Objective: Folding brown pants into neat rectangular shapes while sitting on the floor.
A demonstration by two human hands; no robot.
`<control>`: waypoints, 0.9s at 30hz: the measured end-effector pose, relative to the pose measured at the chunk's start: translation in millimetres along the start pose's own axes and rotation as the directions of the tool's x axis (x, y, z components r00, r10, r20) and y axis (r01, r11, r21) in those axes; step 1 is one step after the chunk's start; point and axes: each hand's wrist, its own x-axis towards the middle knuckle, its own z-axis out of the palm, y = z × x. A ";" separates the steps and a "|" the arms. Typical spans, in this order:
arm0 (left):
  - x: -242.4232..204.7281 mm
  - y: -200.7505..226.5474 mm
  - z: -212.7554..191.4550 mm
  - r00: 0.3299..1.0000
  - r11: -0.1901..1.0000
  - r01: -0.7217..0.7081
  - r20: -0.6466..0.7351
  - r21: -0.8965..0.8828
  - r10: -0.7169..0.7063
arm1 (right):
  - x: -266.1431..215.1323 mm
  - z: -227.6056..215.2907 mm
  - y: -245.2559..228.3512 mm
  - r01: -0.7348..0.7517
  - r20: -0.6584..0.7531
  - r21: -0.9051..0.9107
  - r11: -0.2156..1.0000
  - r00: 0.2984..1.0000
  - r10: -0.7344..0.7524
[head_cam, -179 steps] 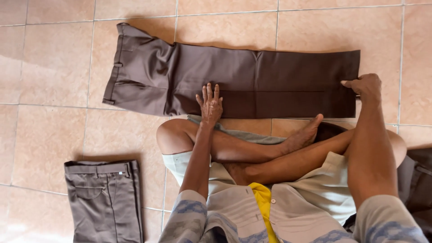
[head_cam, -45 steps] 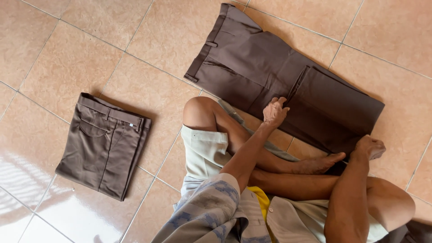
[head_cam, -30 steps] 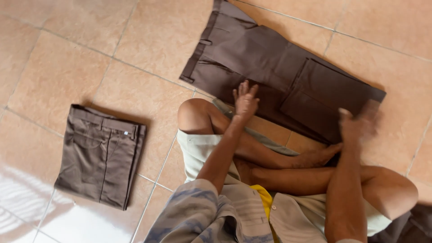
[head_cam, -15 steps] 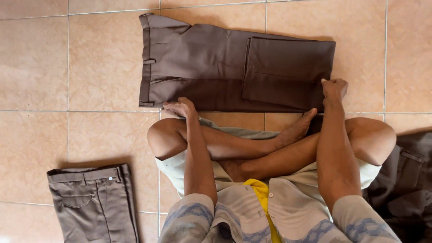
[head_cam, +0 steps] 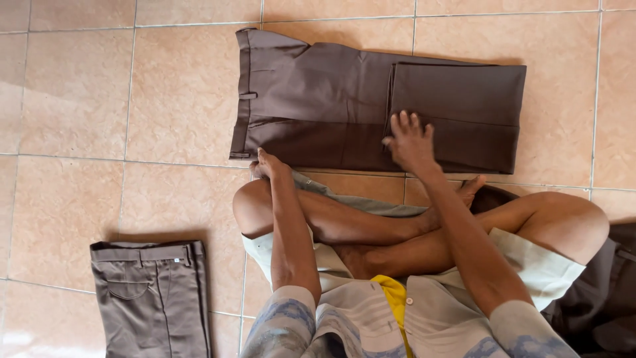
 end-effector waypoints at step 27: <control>-289.1 -132.6 62.3 -0.352 0.521 -0.826 0.918 -0.213 -0.184 | -39.3 -159.6 138.8 -0.353 0.456 0.890 -0.289 0.709 0.538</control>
